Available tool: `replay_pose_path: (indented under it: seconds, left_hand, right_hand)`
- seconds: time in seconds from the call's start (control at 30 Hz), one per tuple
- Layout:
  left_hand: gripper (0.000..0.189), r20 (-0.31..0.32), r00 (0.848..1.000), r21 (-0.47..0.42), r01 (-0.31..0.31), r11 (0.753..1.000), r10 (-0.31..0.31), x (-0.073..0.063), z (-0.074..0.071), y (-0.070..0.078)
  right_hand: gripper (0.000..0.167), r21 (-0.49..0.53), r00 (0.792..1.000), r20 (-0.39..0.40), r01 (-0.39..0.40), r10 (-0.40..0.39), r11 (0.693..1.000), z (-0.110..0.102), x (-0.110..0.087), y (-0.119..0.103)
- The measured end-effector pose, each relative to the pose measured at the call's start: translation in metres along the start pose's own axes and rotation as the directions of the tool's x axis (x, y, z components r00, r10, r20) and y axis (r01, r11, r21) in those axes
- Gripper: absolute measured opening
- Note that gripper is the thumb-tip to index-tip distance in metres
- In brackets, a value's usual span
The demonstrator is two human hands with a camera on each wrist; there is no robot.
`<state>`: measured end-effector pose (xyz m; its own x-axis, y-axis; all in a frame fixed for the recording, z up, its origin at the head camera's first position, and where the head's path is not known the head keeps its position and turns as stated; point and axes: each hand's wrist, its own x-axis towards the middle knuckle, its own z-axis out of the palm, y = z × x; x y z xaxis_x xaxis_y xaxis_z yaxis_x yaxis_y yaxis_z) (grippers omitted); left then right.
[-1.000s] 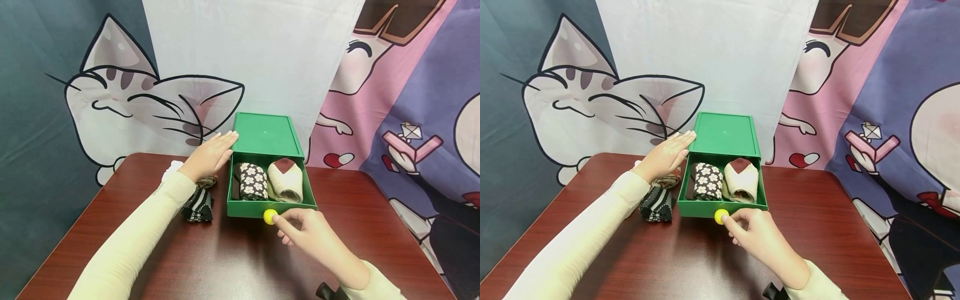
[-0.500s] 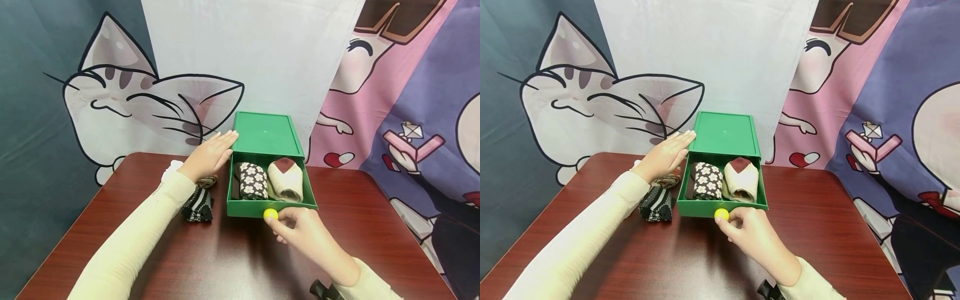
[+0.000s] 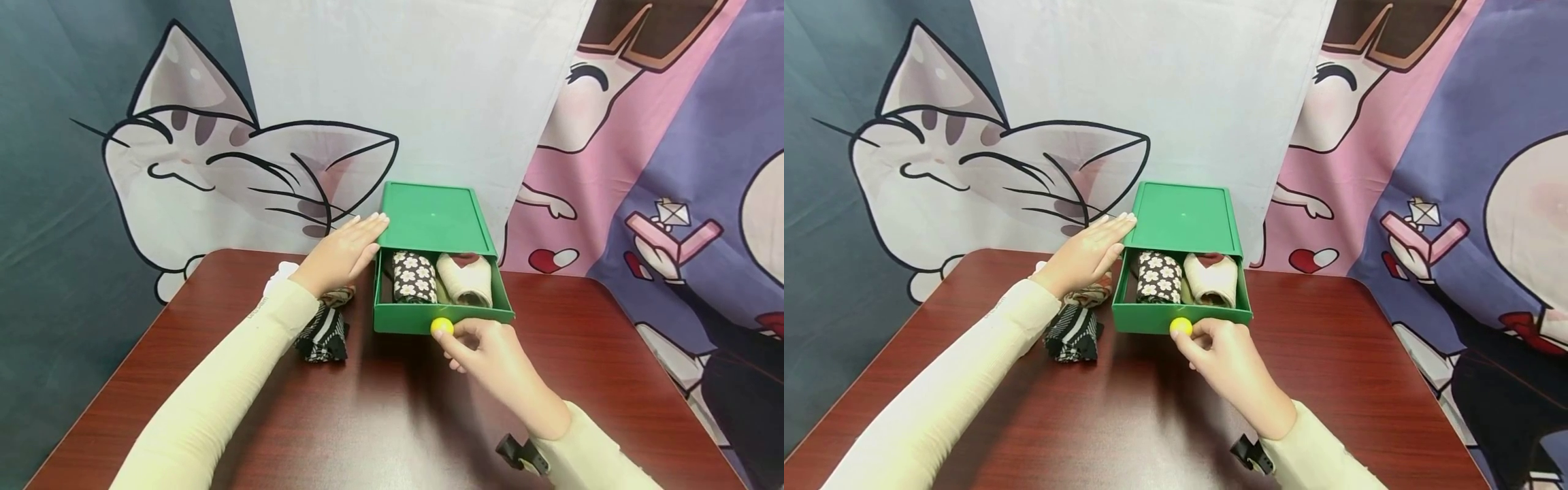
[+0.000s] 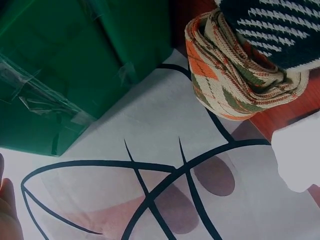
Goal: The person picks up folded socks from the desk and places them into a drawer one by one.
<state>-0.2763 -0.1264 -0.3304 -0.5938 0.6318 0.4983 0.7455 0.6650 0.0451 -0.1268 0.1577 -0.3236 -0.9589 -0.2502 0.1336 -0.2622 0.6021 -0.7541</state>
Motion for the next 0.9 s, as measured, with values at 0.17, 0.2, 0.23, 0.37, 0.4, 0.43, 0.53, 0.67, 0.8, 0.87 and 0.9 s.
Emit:
replay_pose_path:
  seconds: [0.17, 0.2, 0.23, 0.37, 0.4, 0.43, 0.53, 0.67, 0.8, 0.87, 0.9]
  left_hand:
    - [0.05, 0.011, 1.0, -0.017, 0.011, 1.0, -0.011, 0.0, 0.0, 0.0]
    - [0.05, 0.014, 1.0, -0.02, 0.013, 1.0, -0.013, 0.0, 0.0, 0.0]
    - [0.05, 0.015, 1.0, -0.021, 0.015, 1.0, -0.015, 0.0, 0.0, 0.0]
    - [0.05, 0.021, 1.0, -0.023, 0.02, 1.0, -0.019, 0.0, 0.0, 0.0]
    - [0.05, 0.022, 1.0, -0.025, 0.021, 0.999, -0.02, 0.0, 0.0, 0.0]
    - [0.05, 0.024, 0.999, -0.026, 0.022, 0.999, -0.021, 0.0, 0.0, 0.0]
    - [0.05, 0.031, 0.999, -0.033, 0.026, 0.999, -0.025, 0.001, 0.0, -0.001]
    - [0.05, 0.041, 0.999, -0.035, 0.025, 0.999, -0.024, 0.001, 0.0, -0.002]
    - [0.051, 0.038, 0.999, -0.033, 0.02, 0.999, -0.019, 0.0, 0.001, -0.004]
    - [0.051, 0.034, 0.999, -0.035, 0.018, 0.999, -0.016, 0.0, 0.001, -0.004]
    - [0.05, 0.033, 0.999, -0.035, 0.017, 0.999, -0.016, 0.0, 0.001, -0.004]
  right_hand:
    - [0.026, -0.001, 1.0, -0.029, 0.006, -0.006, 1.0, 0.001, 0.011, 0.004]
    - [0.026, -0.002, 0.999, -0.036, 0.011, -0.011, 1.0, 0.002, 0.014, 0.004]
    - [0.027, -0.007, 0.999, -0.044, 0.016, -0.016, 1.0, 0.002, 0.016, 0.005]
    - [0.029, -0.022, 0.997, -0.073, 0.023, -0.025, 0.999, 0.003, 0.026, 0.007]
    - [0.029, -0.025, 0.997, -0.077, 0.023, -0.025, 0.999, 0.003, 0.028, 0.007]
    - [0.029, -0.029, 0.996, -0.081, 0.022, -0.024, 0.999, 0.004, 0.031, 0.008]
    - [0.03, -0.033, 0.996, -0.091, 0.014, -0.017, 0.999, 0.004, 0.037, 0.009]
    - [0.029, -0.032, 0.995, -0.095, 0.003, -0.006, 0.999, 0.005, 0.046, 0.011]
    - [0.03, -0.037, 0.995, -0.097, -0.002, -0.001, 0.999, 0.006, 0.055, 0.013]
    - [0.031, -0.04, 0.995, -0.101, -0.004, 0.0, 0.999, 0.007, 0.059, 0.014]
    - [0.032, -0.039, 0.995, -0.104, -0.006, 0.001, 0.999, 0.007, 0.061, 0.015]
